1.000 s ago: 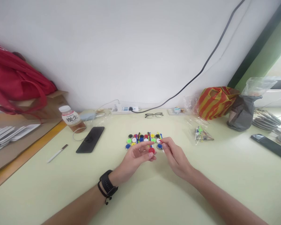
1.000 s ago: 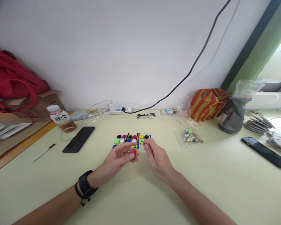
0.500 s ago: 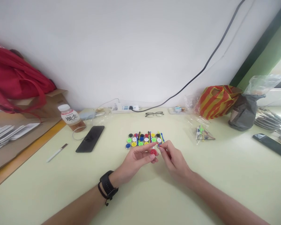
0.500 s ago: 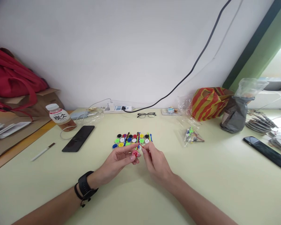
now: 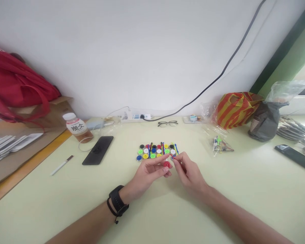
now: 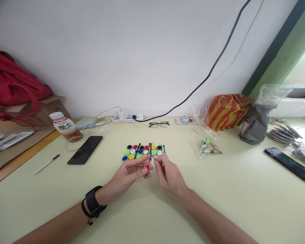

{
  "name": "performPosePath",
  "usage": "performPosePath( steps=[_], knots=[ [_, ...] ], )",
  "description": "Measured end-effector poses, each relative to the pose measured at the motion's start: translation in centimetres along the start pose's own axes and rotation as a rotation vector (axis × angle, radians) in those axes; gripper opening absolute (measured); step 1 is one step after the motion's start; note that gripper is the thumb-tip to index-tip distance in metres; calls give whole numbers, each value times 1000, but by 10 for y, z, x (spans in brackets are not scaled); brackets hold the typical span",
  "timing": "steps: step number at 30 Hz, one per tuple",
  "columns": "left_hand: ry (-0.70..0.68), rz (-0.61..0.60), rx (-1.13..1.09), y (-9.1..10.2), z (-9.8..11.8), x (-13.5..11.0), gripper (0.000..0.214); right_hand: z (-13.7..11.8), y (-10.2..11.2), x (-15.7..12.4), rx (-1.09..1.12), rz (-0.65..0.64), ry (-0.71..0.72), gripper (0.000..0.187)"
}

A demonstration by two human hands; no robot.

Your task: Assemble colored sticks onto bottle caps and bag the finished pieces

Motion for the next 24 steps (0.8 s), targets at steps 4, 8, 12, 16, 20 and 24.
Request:
performPosePath(
  steps=[4, 8, 12, 16, 20, 24],
  knots=[
    [3, -3, 6, 0, 2, 0, 47, 1, 0, 0, -6, -12, -15, 20],
    [12, 7, 35, -1, 3, 0, 49, 1, 0, 0, -12, -18, -16, 19],
    [8, 21, 54, -1, 3, 0, 48, 0, 0, 0, -11, -24, -6, 17],
    [3, 31, 51, -1, 3, 0, 48, 0, 0, 0, -1, -32, -19, 17],
    [1, 27, 57, -1, 3, 0, 49, 0, 0, 0, 16, -32, -14, 18],
    [4, 19, 79, -1, 3, -1, 48, 1, 0, -1, 51, -44, -23, 19]
  ],
)
Point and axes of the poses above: each hand's wrist, its own x-axis towards the middle knuckle, its own y-axis out of the back of the hand, z = x × y, the point moved 3 cm from there along x, towards the middle knuckle, and after that the axes turned 7 degrees about x, right-handed, at the moved point
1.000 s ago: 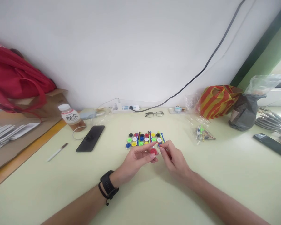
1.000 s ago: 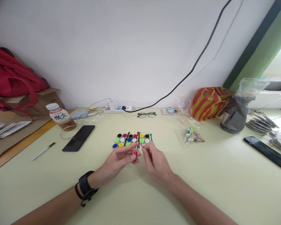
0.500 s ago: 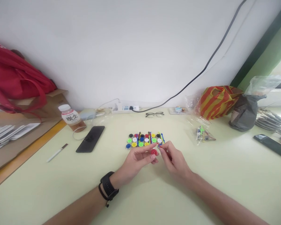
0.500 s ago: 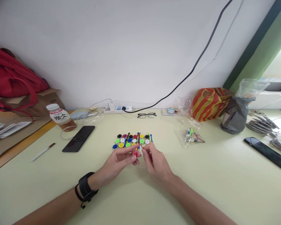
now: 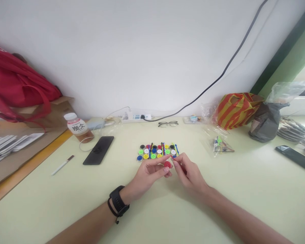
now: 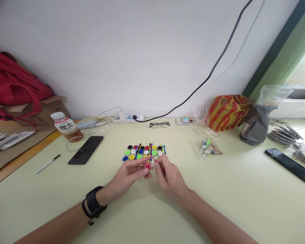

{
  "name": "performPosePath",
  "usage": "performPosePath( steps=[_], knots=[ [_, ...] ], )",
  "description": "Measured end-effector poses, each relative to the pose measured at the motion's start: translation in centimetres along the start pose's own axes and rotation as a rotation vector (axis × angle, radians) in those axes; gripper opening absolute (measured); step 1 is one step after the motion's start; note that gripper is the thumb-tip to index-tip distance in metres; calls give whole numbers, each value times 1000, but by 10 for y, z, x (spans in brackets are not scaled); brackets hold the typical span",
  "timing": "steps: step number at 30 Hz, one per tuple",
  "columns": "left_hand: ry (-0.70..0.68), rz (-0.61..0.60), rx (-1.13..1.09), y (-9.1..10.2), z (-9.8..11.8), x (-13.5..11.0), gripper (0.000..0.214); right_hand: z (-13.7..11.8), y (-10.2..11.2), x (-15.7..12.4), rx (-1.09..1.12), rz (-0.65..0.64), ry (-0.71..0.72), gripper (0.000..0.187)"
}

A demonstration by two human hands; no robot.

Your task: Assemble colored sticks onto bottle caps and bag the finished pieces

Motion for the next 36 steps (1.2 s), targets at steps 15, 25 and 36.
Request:
performPosePath(
  steps=[15, 25, 36],
  knots=[
    [-53, -24, -26, -6, 5, -1, 45, -16, -9, 6, 647, -71, -225, 33],
    [-51, -18, 3, -7, 8, 0, 46, -10, -8, 4, 676, -71, -285, 32],
    [-86, -18, 9, -9, 7, -2, 47, -10, -9, 4, 730, -50, -337, 33]
  ],
)
Point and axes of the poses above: each hand's wrist, its own x-axis towards the middle knuckle, its own y-axis out of the back of the hand, z = x × y, the point moved 3 cm from there along x, towards the middle knuckle, and after that the axes turned 7 degrees about x, right-handed, at the moved point
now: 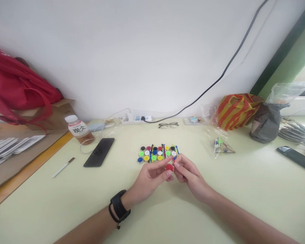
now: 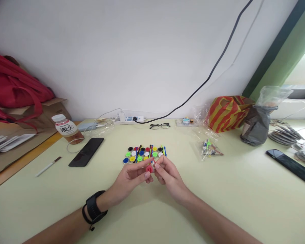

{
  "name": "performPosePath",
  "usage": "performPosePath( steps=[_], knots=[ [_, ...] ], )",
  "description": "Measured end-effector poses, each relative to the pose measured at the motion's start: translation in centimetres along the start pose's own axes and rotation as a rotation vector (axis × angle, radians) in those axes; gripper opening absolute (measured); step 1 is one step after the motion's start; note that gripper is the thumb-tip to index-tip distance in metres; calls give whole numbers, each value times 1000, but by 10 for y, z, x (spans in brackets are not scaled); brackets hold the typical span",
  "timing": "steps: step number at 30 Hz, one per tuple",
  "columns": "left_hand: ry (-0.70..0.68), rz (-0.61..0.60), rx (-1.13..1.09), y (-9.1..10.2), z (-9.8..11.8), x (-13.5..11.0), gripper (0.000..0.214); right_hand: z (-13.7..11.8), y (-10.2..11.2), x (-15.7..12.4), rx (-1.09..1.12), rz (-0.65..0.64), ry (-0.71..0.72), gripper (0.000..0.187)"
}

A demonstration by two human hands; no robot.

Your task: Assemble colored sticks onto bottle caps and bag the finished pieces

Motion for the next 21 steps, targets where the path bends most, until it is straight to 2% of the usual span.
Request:
performPosePath(
  steps=[21],
  knots=[
    [-33, 24, 16, -3, 0, 0, 45, 1, -3, -1, 34, 15, -10, 36]
  ],
)
Point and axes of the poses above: each hand's wrist, its own x-axis towards the middle knuckle, its own y-axis out of the back of the hand, z = x × y, the point moved 3 cm from there along x, towards the middle knuckle, and after that the axes turned 7 degrees about x, right-handed, at the moved point
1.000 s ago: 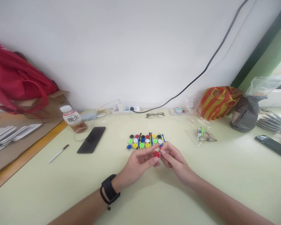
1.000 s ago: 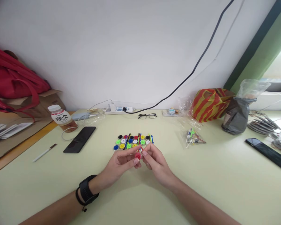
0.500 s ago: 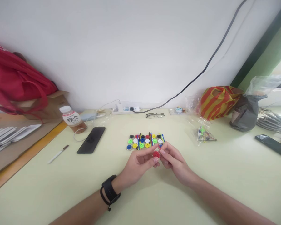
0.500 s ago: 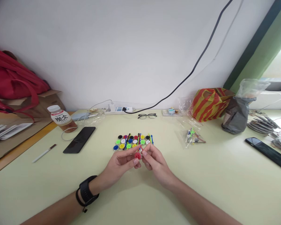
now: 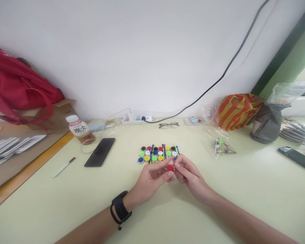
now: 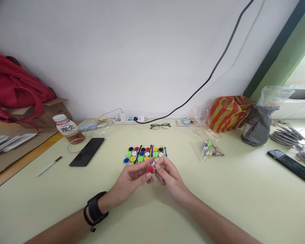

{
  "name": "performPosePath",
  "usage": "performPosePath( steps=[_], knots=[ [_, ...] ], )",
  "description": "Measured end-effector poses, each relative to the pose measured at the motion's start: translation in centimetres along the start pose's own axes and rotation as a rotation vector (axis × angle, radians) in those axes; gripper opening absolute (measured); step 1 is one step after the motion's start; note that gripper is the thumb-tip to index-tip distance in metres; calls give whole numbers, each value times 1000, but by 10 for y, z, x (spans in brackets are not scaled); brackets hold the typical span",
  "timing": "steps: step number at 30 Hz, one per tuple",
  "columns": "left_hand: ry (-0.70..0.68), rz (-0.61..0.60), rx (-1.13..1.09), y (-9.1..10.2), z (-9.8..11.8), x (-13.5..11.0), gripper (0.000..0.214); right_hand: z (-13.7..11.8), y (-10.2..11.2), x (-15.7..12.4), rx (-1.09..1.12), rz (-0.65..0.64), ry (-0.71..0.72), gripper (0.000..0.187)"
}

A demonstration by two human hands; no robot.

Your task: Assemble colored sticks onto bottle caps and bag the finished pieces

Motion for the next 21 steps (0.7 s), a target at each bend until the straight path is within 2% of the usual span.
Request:
performPosePath(
  steps=[21],
  knots=[
    [2, 9, 51, 0, -8, -3, 46, 2, 0, -1, 19, 15, 7, 36]
  ],
)
Point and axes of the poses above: each hand's wrist, its own x-axis towards the middle knuckle, its own y-axis out of the back of the hand, z = x × y, the point moved 3 cm from there along x, towards the middle knuckle, and after that the axes turned 7 degrees about x, right-handed, at the moved point
